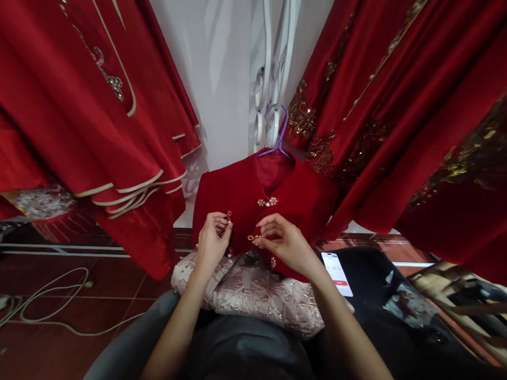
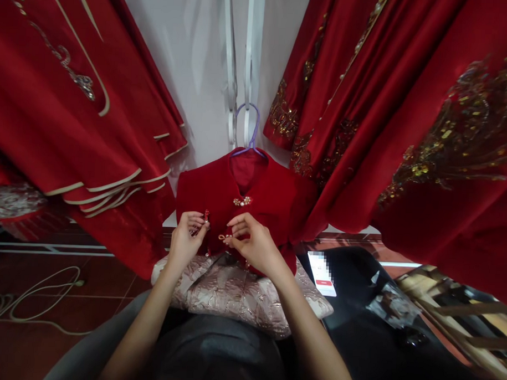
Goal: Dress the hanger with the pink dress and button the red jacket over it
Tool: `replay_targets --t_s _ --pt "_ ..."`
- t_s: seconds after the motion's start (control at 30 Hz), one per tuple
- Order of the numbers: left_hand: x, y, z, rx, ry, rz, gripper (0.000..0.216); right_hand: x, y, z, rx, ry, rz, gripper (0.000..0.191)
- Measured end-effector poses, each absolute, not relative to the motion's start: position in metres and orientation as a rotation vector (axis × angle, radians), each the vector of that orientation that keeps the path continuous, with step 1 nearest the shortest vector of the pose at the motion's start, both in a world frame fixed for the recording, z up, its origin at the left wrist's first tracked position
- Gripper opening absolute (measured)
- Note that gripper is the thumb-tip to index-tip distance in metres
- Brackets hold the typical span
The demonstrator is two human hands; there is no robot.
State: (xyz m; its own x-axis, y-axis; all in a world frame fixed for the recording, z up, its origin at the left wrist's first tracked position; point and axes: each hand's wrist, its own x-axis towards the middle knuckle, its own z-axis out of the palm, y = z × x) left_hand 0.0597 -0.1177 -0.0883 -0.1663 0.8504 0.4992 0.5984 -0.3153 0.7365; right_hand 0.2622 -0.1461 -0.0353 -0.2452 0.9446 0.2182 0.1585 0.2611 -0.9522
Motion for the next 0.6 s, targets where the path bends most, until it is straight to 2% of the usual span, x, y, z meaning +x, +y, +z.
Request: replay_targets --t_s 0.33,0.6 --pt "0.063 -0.109 -0.090 1.590 1.335 1.579 0.025 0.231 -0.120 -0.067 -0.991 -1.532 0.938 0.023" --pt "0.063 -0.112 -0.089 1.430 1.306 1.549 0.034 0.208 -0.096 -0.078 -0.959 -1.455 0.836 0.020"
